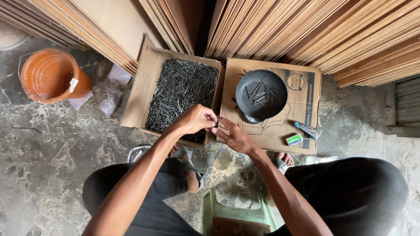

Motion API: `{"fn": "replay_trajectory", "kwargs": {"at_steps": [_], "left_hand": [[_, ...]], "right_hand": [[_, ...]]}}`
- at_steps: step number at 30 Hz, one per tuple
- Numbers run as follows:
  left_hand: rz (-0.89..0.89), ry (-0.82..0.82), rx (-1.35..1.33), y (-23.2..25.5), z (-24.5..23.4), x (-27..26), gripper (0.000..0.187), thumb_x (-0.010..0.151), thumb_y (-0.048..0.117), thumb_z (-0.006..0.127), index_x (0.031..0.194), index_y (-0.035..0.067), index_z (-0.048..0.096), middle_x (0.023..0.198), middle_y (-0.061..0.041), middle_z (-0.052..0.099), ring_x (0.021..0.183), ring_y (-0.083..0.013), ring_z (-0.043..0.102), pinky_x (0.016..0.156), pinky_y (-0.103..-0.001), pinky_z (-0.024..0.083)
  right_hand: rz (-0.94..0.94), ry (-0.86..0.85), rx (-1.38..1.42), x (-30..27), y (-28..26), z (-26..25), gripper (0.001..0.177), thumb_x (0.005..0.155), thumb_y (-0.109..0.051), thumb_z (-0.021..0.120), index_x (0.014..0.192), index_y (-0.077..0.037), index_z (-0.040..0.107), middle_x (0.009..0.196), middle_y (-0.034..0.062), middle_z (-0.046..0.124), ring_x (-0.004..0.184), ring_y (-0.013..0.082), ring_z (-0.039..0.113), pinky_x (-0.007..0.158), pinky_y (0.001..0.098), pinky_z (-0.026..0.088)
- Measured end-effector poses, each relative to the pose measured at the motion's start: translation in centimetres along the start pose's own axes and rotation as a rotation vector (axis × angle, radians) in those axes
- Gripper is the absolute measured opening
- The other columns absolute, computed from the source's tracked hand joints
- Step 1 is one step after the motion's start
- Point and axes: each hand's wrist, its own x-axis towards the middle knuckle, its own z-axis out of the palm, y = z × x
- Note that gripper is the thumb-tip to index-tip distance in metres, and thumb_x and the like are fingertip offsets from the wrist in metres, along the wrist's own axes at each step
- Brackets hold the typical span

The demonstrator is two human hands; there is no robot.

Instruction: The person sits on a small stool and repeatedly picks up nails from a cardboard box with their left hand, then transfers them into a metal bowl with their right hand. The task continues throughout the clip with the bowl gradually filling with nails.

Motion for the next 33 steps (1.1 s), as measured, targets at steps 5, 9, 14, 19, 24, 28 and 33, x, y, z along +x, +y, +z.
{"fn": "replay_trajectory", "kwargs": {"at_steps": [5,9,14,19,24,28,33], "left_hand": [[0.079,0.015,-0.236,0.4,0.4,-0.6,0.018,0.072,0.002,0.061,0.088,-0.005,0.063,0.074,-0.015,0.064,0.063,-0.0151,0.063,0.067,-0.027,0.053],[0.049,0.075,-0.321,0.6,0.9,-0.8,0.024,0.075,0.004,0.063,0.097,-0.004,0.063,0.082,-0.017,0.065,0.066,-0.0163,0.064,0.068,-0.027,0.054],[-0.059,0.256,-0.195,-2.6,-0.3,1.6,0.033,0.085,0.016,0.062,0.116,0.004,0.057,0.094,-0.017,0.064,0.072,-0.0187,0.065,0.068,-0.028,0.054],[-0.25,0.405,0.106,-19.5,0.4,7.5,0.021,0.087,0.013,0.058,0.108,0.012,0.059,0.096,-0.011,0.061,0.074,-0.0187,0.064,0.066,-0.026,0.053],[-0.391,0.372,0.285,-27.9,5.3,8.4,0.034,0.09,0.019,0.051,0.12,0.003,0.05,0.119,-0.023,0.048,0.106,-0.0373,0.055,0.079,-0.043,0.053],[-0.307,0.411,0.33,-21.4,6.2,7.1,0.04,0.09,0.018,0.053,0.123,-0.002,0.043,0.119,-0.028,0.042,0.109,-0.0443,0.051,0.08,-0.047,0.052],[-0.234,0.449,0.605,-22.0,7.4,8.0,0.04,0.085,0.011,0.056,0.122,0.001,0.044,0.111,-0.025,0.046,0.104,-0.0406,0.052,0.077,-0.044,0.053]], "right_hand": [[0.119,0.008,0.268,0.1,1.5,0.2,0.018,0.09,-0.012,0.052,0.098,0.0,0.062,0.085,0.0163,0.065,0.084,0.0174,0.061,0.078,0.0384,0.054],[0.271,-0.005,0.404,-0.3,0.4,-0.7,0.027,0.093,-0.019,0.051,0.077,0.002,0.059,0.065,0.0126,0.059,0.06,0.0166,0.06,0.057,0.0278,0.057],[0.355,0.177,0.447,-0.3,1.6,-2.6,0.03,0.092,-0.029,0.052,0.086,-0.001,0.062,0.067,0.0093,0.058,0.058,0.0149,0.057,0.058,0.029,0.052],[0.394,0.464,0.614,-0.1,1.4,-5.8,0.042,0.096,-0.035,0.043,0.113,0.003,0.051,0.083,0.013,0.062,0.065,0.0149,0.057,0.061,0.0265,0.046],[0.426,0.547,0.619,-0.6,1.3,-7.1,0.051,0.098,-0.031,0.038,0.129,0.009,0.035,0.125,0.0249,0.051,0.109,0.0347,0.055,0.092,0.0426,0.041],[0.406,0.547,0.583,-0.3,1.4,-6.8,0.048,0.097,-0.03,0.042,0.128,0.006,0.039,0.119,0.0224,0.055,0.1,0.0313,0.06,0.085,0.0362,0.045],[0.406,0.457,0.495,-0.5,-1.1,-6.1,0.046,0.095,-0.029,0.045,0.125,0.006,0.047,0.104,0.0241,0.062,0.088,0.0299,0.063,0.076,0.034,0.048]]}}
